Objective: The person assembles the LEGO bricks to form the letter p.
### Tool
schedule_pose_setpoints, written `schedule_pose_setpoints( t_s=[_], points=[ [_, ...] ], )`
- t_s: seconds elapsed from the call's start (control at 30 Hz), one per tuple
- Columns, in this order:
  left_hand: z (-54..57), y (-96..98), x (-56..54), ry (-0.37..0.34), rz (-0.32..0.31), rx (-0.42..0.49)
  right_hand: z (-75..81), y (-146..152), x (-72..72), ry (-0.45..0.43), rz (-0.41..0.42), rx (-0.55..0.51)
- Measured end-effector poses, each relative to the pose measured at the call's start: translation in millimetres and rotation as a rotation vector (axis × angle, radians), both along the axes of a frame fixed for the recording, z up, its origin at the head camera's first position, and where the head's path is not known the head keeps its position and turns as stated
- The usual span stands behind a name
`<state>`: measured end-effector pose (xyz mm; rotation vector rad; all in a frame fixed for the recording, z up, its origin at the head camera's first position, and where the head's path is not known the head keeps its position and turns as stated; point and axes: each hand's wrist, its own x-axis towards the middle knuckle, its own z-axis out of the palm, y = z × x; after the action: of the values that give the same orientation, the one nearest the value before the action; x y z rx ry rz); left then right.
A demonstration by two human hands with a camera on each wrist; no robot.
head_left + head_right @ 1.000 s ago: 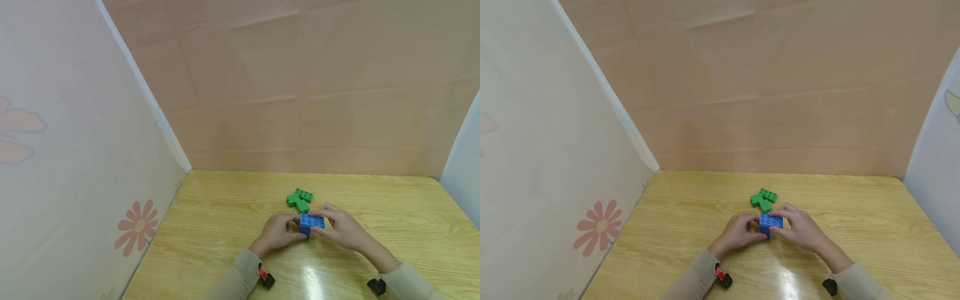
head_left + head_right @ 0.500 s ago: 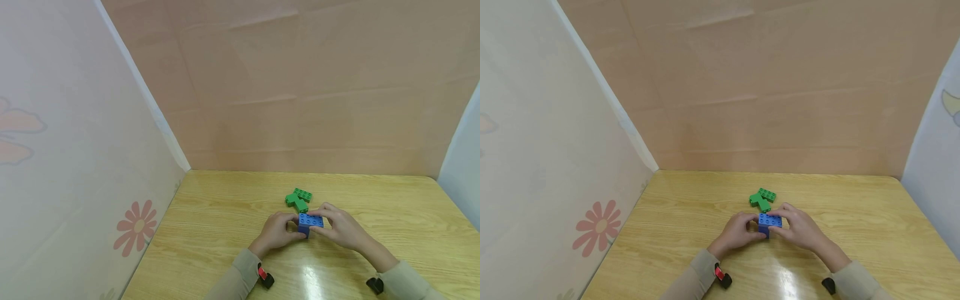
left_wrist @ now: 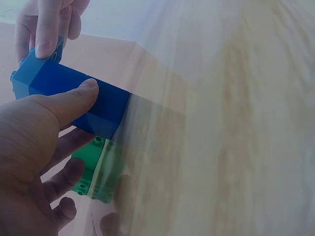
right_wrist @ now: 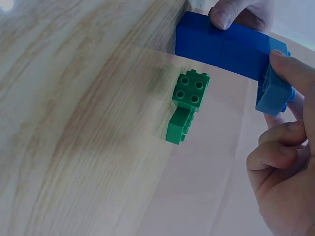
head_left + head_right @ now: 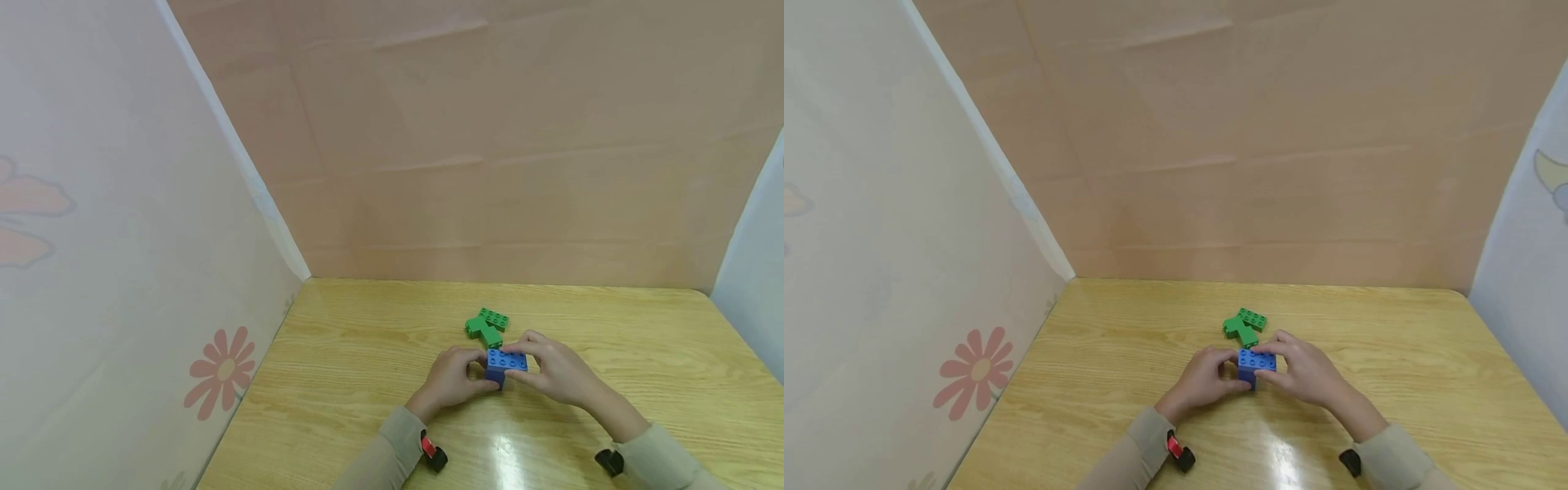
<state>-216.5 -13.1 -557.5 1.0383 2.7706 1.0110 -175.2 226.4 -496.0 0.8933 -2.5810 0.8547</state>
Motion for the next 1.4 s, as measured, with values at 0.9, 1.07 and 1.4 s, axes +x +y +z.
schedule_pose_setpoints(
  t_s=[0.9, 1.07, 1.4],
  points=[
    [-5.1, -1.0, 0.7, 0.002, 0.006, 0.021, -3.1, 7.7, -3.9, -0.182, -0.001, -0.051],
    [-3.6, -0.3, 0.9, 0.009, -0.010, 0.025, 0.5, 13.3, -10.2, -0.238, -0.033, -0.103],
    [-0.3, 0.3, 0.0, -0.006, -0.014, 0.026, 2.1, 24.6, -27.0, -0.280, -0.083, -0.083]
  ],
)
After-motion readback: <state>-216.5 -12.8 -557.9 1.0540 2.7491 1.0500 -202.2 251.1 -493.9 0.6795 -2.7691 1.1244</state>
